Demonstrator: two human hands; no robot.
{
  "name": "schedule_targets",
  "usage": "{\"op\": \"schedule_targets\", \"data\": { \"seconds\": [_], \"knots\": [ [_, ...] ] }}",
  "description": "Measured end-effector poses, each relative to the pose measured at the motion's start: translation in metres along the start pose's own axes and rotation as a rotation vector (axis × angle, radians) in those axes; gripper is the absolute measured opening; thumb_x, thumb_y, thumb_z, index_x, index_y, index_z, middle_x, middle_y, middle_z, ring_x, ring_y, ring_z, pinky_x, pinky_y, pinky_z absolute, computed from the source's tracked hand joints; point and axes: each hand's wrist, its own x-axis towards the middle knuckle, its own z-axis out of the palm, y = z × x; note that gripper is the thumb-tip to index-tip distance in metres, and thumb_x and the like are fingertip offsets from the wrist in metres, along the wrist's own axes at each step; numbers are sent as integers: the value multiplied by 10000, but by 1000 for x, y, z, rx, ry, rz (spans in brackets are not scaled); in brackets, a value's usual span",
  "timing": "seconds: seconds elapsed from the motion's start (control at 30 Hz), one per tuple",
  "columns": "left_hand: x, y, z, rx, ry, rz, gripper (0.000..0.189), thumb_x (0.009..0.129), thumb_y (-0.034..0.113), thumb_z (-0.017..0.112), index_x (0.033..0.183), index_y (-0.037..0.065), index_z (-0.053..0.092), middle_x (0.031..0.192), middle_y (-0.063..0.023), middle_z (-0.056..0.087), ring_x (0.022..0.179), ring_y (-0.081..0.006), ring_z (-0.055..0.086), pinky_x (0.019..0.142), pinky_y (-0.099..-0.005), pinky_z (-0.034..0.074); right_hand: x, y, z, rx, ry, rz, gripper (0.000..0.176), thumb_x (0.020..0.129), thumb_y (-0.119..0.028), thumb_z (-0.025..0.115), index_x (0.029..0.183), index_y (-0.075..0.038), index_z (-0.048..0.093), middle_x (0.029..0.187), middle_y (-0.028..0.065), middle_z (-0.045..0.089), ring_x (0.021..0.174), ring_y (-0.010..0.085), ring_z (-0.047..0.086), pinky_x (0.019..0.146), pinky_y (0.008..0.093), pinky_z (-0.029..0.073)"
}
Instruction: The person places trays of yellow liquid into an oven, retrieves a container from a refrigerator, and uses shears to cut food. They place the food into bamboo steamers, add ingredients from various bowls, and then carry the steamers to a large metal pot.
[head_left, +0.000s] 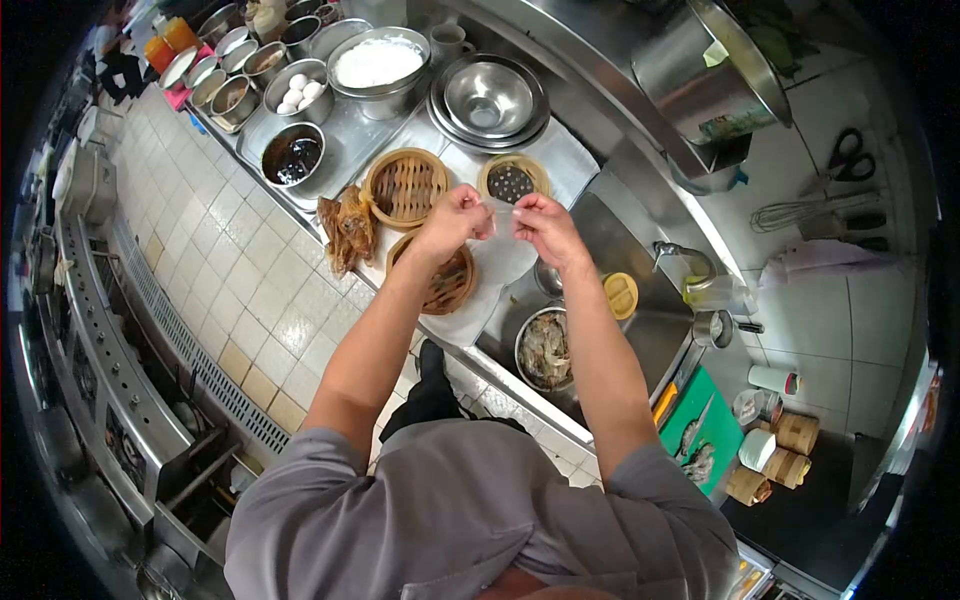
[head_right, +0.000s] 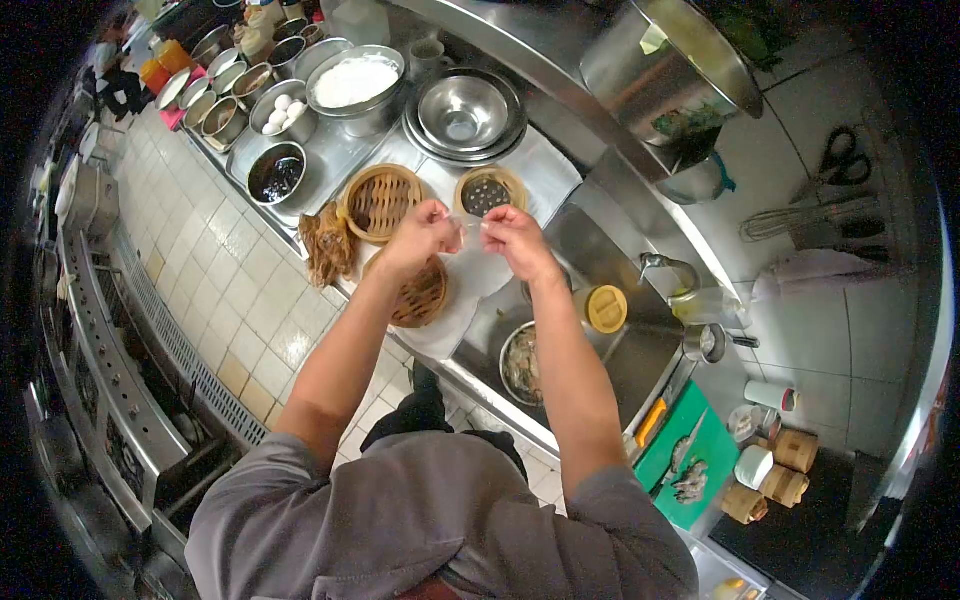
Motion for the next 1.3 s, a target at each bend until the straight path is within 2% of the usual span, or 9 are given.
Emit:
{"op": "schedule_targets", "data": {
  "seconds": [0.23, 0.33, 0.63, 0.77, 0.8, 1.0, 1.1, 1.2, 1.3],
  "knots": [
    [70, -6, 7, 727, 333, 247, 381, 863, 28, 627, 1238, 36, 563, 919, -176, 676, 817, -312, 694, 740, -417, 562, 72, -9, -16, -1197, 560, -216, 231, 881, -148, 675, 1108, -115, 655, 882, 55, 746, 809, 228, 717, 719, 361, 552],
    [64, -10, 22, 1077, 388, 392, 308, 857, 114, 665, 1157, 45, 663, 1007, -164, 661, 910, -331, 669, 825, -439, 551, 81, -7, -17, -1377, 526, -197, 257, 901, -204, 616, 1155, -209, 652, 949, 162, 734, 907, 405, 701, 795, 510, 548],
    [70, -11, 47, 1709, 329, 330, 170, 804, 237, 701, 919, 158, 799, 1185, -140, 575, 1134, -340, 529, 860, -446, 527, 24, -14, -7, -1299, 670, -551, 358, 875, -110, 655, 1232, -117, 621, 1068, 159, 705, 970, 390, 677, 847, 463, 541],
    [74, -23, 38, 1741, 319, 624, 235, 733, 234, 720, 918, 102, 779, 1075, -169, 643, 1068, -348, 602, 858, -476, 527, -71, 27, -31, -970, 773, -576, 328, 884, -92, 655, 1210, -74, 618, 1094, 177, 684, 978, 373, 674, 833, 453, 546],
    [64, -6, 53, 1654, 289, 461, 197, 790, 209, 660, 884, 64, 755, 1077, -223, 681, 1040, -392, 619, 873, -503, 514, -96, 58, -59, -1154, 833, -546, 325, 900, -109, 652, 1219, -65, 614, 1102, 181, 685, 893, 347, 694, 790, 430, 557],
    [-3, -23, 91, 1128, 71, 850, 263, 890, 158, 738, 1103, 6, 706, 1048, -185, 651, 987, -342, 606, 830, -421, 484, -372, 96, -110, -1102, 1068, 137, 296, 978, -337, 589, 926, -73, 713, 897, 213, 706, 877, 411, 680, 808, 496, 541],
    [-48, -84, 99, 994, -90, 601, 230, 977, 176, 667, 1121, -3, 679, 1038, -150, 643, 950, -264, 586, 821, -373, 476, -504, 111, -136, -840, 1411, 188, 281, 981, -282, 561, 896, -48, 690, 899, 231, 697, 895, 449, 658, 789, 524, 519],
    [-99, -130, 135, 819, -251, 253, 225, 1014, 205, 623, 1048, -12, 668, 892, -37, 627, 737, -138, 564, 673, -283, 483, -620, 144, -157, -907, 1765, -214, 203, 902, -40, 525, 1070, -50, 638, 1047, 207, 693, 989, 407, 667, 833, 497, 527],
    [-140, -141, 203, 755, -365, 95, 206, 1030, 208, 591, 987, 16, 654, 849, -3, 601, 693, -90, 533, 617, -248, 452, -714, 154, -174, -777, 1986, -54, 295, 883, -27, 512, 1159, -68, 609, 1062, 187, 702, 1028, 398, 668, 872, 479, 530]
  ]
}}
